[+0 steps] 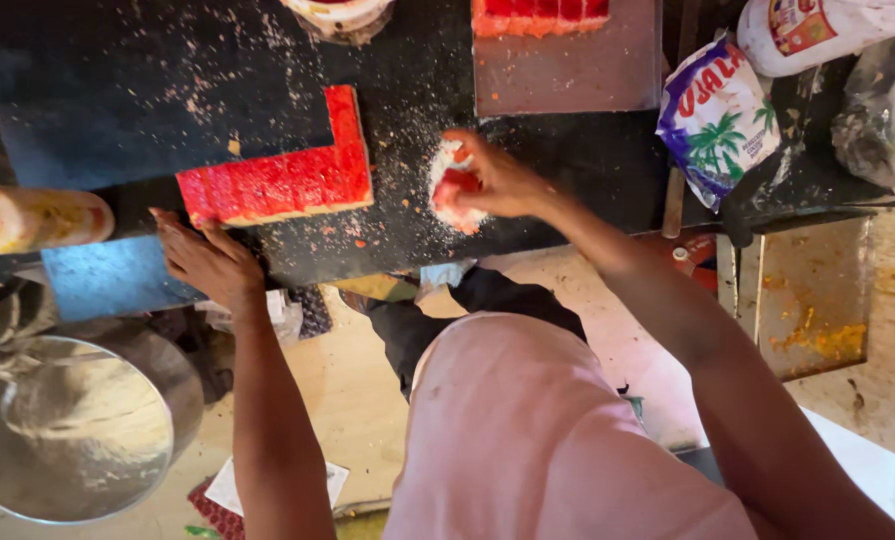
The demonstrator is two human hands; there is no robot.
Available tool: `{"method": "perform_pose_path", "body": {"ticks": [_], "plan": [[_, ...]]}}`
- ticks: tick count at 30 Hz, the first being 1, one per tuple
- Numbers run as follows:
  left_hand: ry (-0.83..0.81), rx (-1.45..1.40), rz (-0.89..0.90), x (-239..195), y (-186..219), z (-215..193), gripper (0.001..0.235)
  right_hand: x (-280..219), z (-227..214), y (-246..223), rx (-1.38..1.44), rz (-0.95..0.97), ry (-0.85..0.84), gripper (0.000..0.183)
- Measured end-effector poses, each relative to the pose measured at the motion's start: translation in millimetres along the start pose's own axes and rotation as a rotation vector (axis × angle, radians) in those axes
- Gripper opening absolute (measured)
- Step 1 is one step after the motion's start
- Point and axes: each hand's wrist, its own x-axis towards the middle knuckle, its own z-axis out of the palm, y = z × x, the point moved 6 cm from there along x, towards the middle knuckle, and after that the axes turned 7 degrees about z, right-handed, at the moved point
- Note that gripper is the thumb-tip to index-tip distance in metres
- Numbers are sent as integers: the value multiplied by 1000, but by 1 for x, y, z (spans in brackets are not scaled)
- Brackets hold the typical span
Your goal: The person repeatedly picks up small red rectangular candy pieces, dips them into a bucket of red liquid, and rolls them in a pile of white powder on a black countertop. The coated pieces are placed on a nearby tray. The person also adds more white powder from a bag to the pile during the process.
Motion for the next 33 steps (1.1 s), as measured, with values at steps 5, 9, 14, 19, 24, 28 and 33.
{"method": "perform_pose_path", "body": {"ticks": [5,9,14,19,24,28,33], "plan": [[30,-14,2,-2,-1,1,64,-4,-16,-11,-396,-399,260,63],[34,8,19,-3,6,-4,64,3,-10,-6,-360,-356,276,62],[12,-1,9,-5,4,-4,63,15,-2,12,-76,-266,109,83],[17,36,20,-3,-3,4,63,23,6,30,-85,-93,127,82],[42,-21,-34,-4,-13,8,67,-1,-21,30,280,-202,122,82],[10,-11,-23,-6,-19,11,70,-46,-110,67,488,-198,482,81],[-10,58,8,-5,-22,12,72,-42,-215,111,227,-345,1201,61]]}}
